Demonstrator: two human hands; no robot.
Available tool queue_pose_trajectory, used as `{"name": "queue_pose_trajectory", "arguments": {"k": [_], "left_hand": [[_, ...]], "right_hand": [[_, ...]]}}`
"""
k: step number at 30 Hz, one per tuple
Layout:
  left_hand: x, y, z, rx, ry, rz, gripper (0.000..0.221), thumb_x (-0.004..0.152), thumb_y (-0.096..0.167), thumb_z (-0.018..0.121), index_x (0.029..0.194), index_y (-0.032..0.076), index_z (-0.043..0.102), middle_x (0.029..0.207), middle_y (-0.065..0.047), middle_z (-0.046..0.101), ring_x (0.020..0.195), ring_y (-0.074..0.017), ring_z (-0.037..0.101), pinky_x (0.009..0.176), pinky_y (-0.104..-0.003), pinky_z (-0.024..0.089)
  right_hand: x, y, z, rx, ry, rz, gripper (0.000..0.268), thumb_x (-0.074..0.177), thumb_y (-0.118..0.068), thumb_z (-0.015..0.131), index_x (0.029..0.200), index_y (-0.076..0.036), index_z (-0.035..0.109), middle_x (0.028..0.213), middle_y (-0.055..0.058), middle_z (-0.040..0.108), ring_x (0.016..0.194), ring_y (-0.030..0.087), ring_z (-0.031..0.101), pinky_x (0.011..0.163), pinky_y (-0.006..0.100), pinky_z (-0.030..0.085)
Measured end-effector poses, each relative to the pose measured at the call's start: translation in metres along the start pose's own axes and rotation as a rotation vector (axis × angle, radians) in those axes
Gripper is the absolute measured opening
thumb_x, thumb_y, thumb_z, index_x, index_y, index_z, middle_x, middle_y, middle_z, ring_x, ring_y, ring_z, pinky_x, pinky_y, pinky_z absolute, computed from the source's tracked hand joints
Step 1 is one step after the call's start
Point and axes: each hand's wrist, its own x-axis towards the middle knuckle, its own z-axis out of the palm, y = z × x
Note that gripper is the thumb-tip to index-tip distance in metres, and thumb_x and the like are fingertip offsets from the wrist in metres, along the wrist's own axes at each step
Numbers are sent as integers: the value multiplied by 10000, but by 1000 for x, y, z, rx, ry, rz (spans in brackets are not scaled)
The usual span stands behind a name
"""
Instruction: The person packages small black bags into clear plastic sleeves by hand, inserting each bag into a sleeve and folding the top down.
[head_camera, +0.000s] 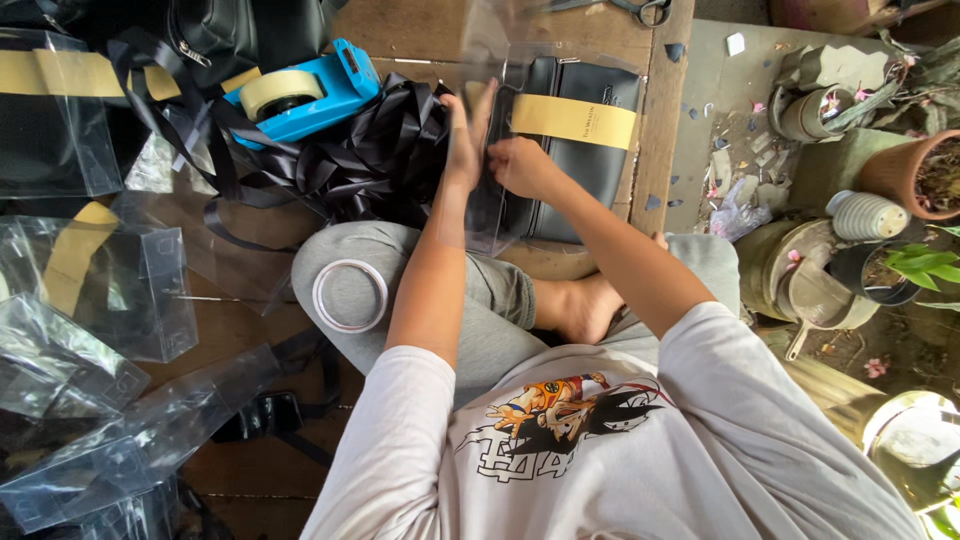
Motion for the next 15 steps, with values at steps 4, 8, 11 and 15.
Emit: {"name": "queue_pose_trajectory", "arguments": {"k": [4, 8, 11, 15], "left_hand": [[24, -2, -31, 455, -109, 148, 1124, 833, 858, 107, 1604, 66, 315, 1705, -110, 212, 1607, -214, 136, 1311, -357, 66], [-13, 13, 19, 685, -88, 67, 1114, 765, 894, 68, 1629, 220, 271, 1751, -22, 131, 1634, -186, -10, 1287, -459, -63], [-19, 12, 29, 572, -80, -20, 1033, 803, 863, 204, 1640, 258, 232, 1756, 24, 118, 1628, -132, -13, 1282, -464, -72], [-20, 10, 30, 828, -154, 59, 1181, 723, 918, 72, 1638, 185, 219, 1750, -57, 113, 1634, -263, 18, 1292, -497, -34]], "right_hand": [[3, -12, -45, -124, 190, -24, 232, 838, -90, 594, 994, -78, 766, 893, 57, 770, 787, 191, 705, 704, 349, 535], [-3, -69, -123, -54, 671, -219, 639, 776, 12, 812, 1299, -51, 452, 1123, 112, 444, 967, 273, 459, 838, 392, 441], [25, -83, -153, -16, 408, -223, 696, 793, -8, 801, 1385, -140, 458, 1200, 73, 720, 1023, 240, 736, 840, 411, 526], [59, -45, -167, -47, 132, -120, 574, 1034, -553, 604, 1393, -106, 575, 1394, 93, 653, 1302, 330, 593, 1019, 501, 453]]}}
